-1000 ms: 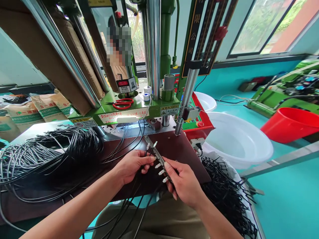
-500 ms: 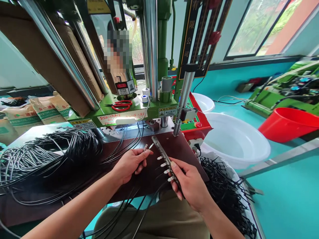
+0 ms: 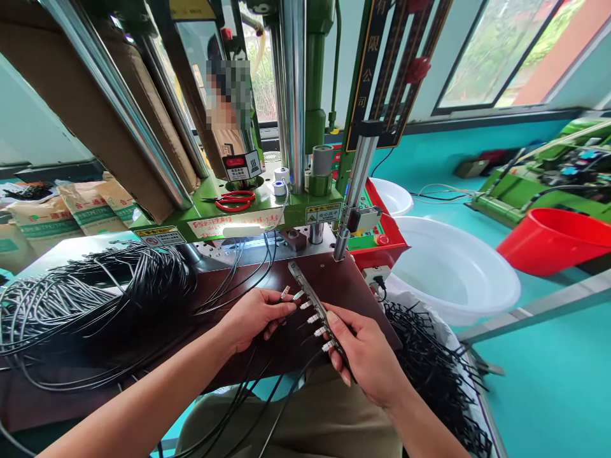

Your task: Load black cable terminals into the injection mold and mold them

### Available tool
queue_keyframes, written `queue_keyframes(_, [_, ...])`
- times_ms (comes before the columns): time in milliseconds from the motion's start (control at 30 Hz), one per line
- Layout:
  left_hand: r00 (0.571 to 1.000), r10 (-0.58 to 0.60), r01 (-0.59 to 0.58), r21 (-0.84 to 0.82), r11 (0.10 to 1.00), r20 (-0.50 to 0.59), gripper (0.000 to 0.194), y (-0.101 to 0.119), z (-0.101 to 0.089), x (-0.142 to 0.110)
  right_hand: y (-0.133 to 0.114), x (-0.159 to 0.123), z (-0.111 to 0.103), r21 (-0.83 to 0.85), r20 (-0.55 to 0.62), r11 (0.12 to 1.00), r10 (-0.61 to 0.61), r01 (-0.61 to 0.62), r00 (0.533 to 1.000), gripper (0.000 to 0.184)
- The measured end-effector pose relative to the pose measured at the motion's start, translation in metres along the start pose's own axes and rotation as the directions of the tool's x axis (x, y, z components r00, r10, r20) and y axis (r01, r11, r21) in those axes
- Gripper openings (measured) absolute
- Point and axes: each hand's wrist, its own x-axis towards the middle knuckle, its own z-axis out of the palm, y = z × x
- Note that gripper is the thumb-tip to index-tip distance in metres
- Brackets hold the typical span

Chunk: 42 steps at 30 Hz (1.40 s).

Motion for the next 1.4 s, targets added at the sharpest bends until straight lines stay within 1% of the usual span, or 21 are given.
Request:
queue_keyframes(233, [0.999, -0.027, 0.026, 0.029, 0.999, 0.028, 0.030, 0.000, -0.003, 0.000, 0.001, 0.001, -0.001, -0.045, 0.017, 0.999, 0.011, -0.011, 1.000, 0.052])
queue_keyframes(400, [0.999, -0.035, 0.035, 0.011, 0.999, -0.031, 0.034, 0.000, 0.000, 0.003, -0.001, 0.001, -0.001, -0.089, 0.025, 0.996, 0.024, -0.022, 0.999, 0.053])
queue_keyframes(500, [0.998, -0.034, 0.033, -0.012, 0.999, -0.055, 0.032, 0.000, 0.002, 0.005, -0.001, 0.000, 0.001, -0.127, 0.014, 0.991, 0.033, -0.031, 0.999, 0.055])
queue_keyframes(600, [0.997, -0.049, 0.049, -0.014, 0.999, -0.061, 0.031, 0.000, 0.003, 0.006, -0.001, -0.001, 0.003, -0.163, 0.017, 0.986, 0.039, -0.036, 0.999, 0.055])
queue_keyframes(667, [0.998, -0.051, 0.050, -0.022, 0.999, -0.046, 0.033, 0.001, 0.001, 0.005, -0.001, -0.002, 0.003, -0.148, 0.020, 0.988, 0.040, -0.036, 0.999, 0.055])
queue_keyframes(733, [0.999, -0.041, 0.042, -0.072, 0.997, 0.010, 0.035, 0.002, -0.003, 0.004, -0.002, -0.003, 0.001, -0.105, 0.017, 0.994, 0.036, -0.034, 0.999, 0.054])
queue_keyframes(800, [0.997, -0.029, 0.041, -0.180, 0.983, 0.067, 0.035, 0.003, -0.007, 0.003, -0.002, -0.004, -0.003, -0.065, 0.011, 0.997, 0.037, -0.037, 0.999, 0.054])
queue_keyframes(833, [0.997, -0.025, 0.043, -0.238, 0.970, 0.079, 0.035, 0.003, -0.008, 0.002, -0.002, -0.005, -0.006, -0.053, 0.005, 0.998, 0.039, -0.038, 0.999, 0.055])
queue_keyframes(900, [0.998, -0.026, 0.042, -0.318, 0.947, 0.055, 0.034, 0.003, -0.009, 0.000, -0.002, -0.007, -0.010, -0.044, -0.009, 0.998, 0.044, -0.044, 0.999, 0.056])
queue_keyframes(933, [0.999, -0.029, 0.039, -0.330, 0.943, 0.036, 0.034, 0.003, -0.009, 0.000, -0.002, -0.008, -0.011, -0.045, -0.012, 0.998, 0.048, -0.048, 0.999, 0.056])
queue_keyframes(1033, [1.000, -0.020, 0.021, -0.292, 0.956, 0.008, 0.034, 0.003, -0.006, 0.000, -0.003, -0.008, -0.013, -0.060, 0.005, 0.997, 0.050, -0.049, 0.999, 0.055])
queue_keyframes(1200, [0.999, -0.006, 0.014, -0.178, 0.984, 0.048, 0.038, 0.000, -0.003, 0.003, -0.005, -0.007, -0.011, -0.122, 0.029, 0.991, 0.053, -0.049, 0.998, 0.057])
queue_keyframes(1300, [0.998, -0.008, 0.017, -0.162, 0.987, 0.059, 0.039, -0.001, -0.003, 0.005, -0.006, -0.008, -0.011, -0.140, 0.042, 0.989, 0.059, -0.053, 0.997, 0.059])
queue_keyframes(1400, [0.997, -0.011, 0.022, -0.153, 0.988, 0.072, 0.040, -0.001, -0.004, 0.005, -0.006, -0.009, -0.008, -0.144, 0.017, 0.988, 0.054, -0.051, 0.998, 0.061])
